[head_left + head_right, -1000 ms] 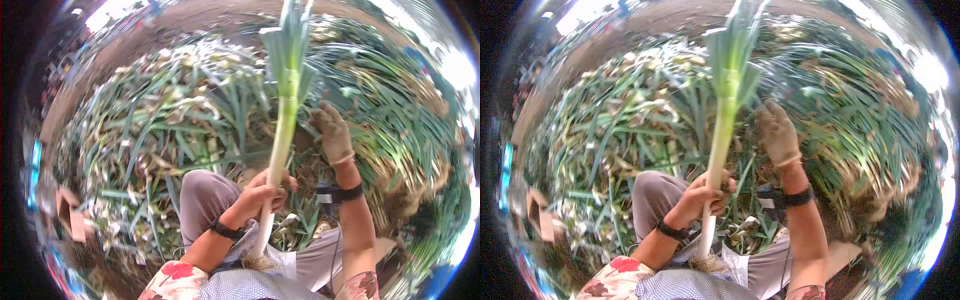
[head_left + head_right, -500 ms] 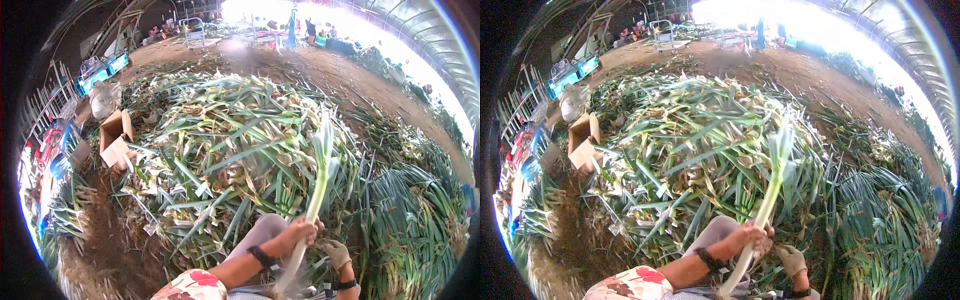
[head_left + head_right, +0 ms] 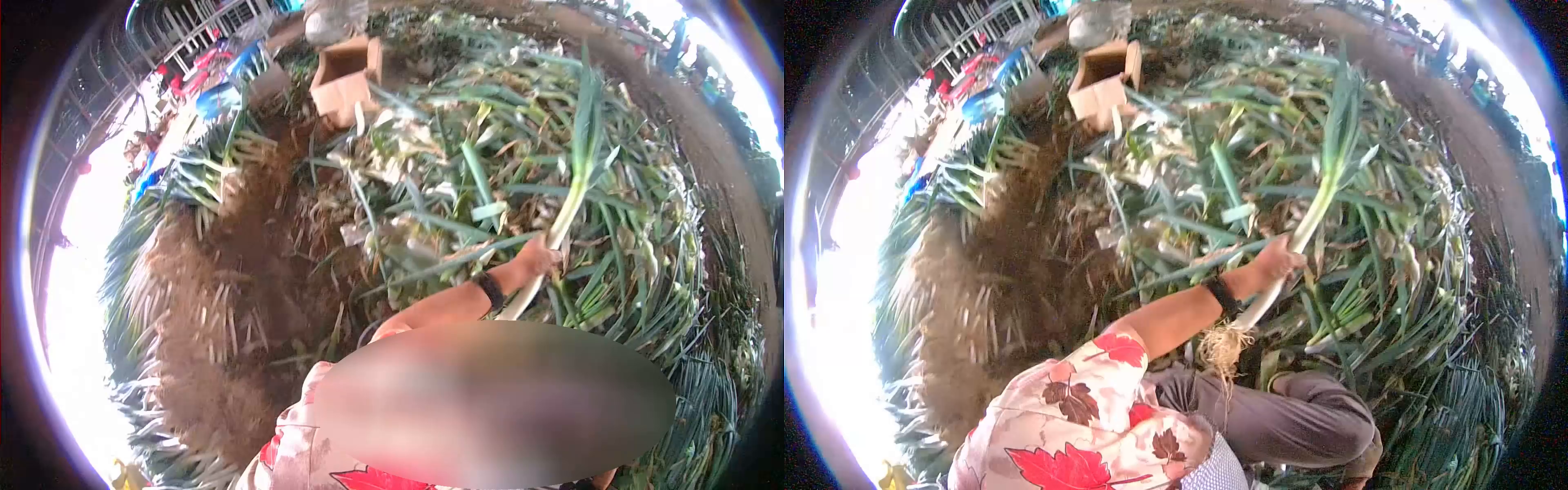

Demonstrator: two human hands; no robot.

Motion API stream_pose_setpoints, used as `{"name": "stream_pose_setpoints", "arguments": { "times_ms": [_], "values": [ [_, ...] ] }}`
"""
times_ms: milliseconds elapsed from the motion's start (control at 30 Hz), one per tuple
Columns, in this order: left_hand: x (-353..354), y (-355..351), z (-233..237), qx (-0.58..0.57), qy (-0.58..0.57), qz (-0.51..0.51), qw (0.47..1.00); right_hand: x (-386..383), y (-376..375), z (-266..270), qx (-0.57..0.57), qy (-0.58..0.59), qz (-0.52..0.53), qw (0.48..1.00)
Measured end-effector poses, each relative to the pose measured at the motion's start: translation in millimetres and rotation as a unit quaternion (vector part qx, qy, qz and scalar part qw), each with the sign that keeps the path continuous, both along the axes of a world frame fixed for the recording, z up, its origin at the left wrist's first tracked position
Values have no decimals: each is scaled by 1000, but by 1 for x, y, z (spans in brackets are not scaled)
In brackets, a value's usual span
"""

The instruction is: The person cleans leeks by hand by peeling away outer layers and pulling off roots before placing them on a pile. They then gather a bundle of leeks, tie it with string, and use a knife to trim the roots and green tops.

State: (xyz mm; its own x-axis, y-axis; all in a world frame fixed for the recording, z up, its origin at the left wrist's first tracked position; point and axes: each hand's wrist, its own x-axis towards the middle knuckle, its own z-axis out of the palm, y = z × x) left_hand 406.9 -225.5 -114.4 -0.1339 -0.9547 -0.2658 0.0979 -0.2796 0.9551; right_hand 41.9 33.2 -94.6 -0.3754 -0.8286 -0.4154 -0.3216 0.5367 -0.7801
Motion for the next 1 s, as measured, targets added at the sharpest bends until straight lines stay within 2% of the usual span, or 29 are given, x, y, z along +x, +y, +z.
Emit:
{"name": "stream_pose_setpoints", "arguments": {
  "times_ms": [33,100,133,233,333,367,433,500,567,600,633,667,700,733,767,800,833,867,900,967,1000],
  "values": [
    [16,15,-12,48,87,-4,995,4,6,2,19,12,-6,1000],
    [34,39,-38,82,50,-4,995,9,6,4,38,24,-5,999],
    [42,54,-32,75,78,-4,994,11,5,5,46,28,2,999],
    [62,78,5,63,178,20,982,17,-7,3,62,42,26,997],
    [93,90,58,1,190,51,981,34,-27,1,66,47,55,995],
    [104,94,67,-1,233,72,970,41,-34,0,65,49,65,995],
    [137,104,91,-65,207,94,972,58,-43,-4,72,52,81,993],
    [176,120,137,-63,128,181,973,74,-53,-6,76,54,100,991],
    [231,127,168,-34,85,308,947,89,-61,-8,79,58,116,988],
    [261,136,191,-97,73,360,925,95,-63,-9,81,59,123,987],
    [306,142,206,-111,-94,386,911,100,-65,-10,83,61,128,986],
    [374,136,194,-300,-119,405,856,111,-67,-6,86,67,133,985],
    [429,142,214,-214,-247,439,837,111,-65,-10,88,65,137,984],
    [486,152,240,-73,-337,499,795,115,-64,-10,90,66,140,984],
    [586,151,227,-17,-358,608,709,122,-65,-8,93,70,142,983],
    [577,166,243,-47,-476,632,609,119,-62,-10,92,68,136,984],
    [566,181,260,-52,-582,655,479,119,-60,-10,93,69,134,984],
    [623,179,229,-144,-650,624,409,119,-58,-10,91,70,132,985],
    [587,186,229,-68,-465,550,690,117,-55,-11,92,74,135,984],
    [528,179,167,-85,-382,450,803,115,-48,-12,91,79,132,984],
    [527,173,104,-35,-364,371,854,112,-44,-13,88,83,132,984]
  ]
}}
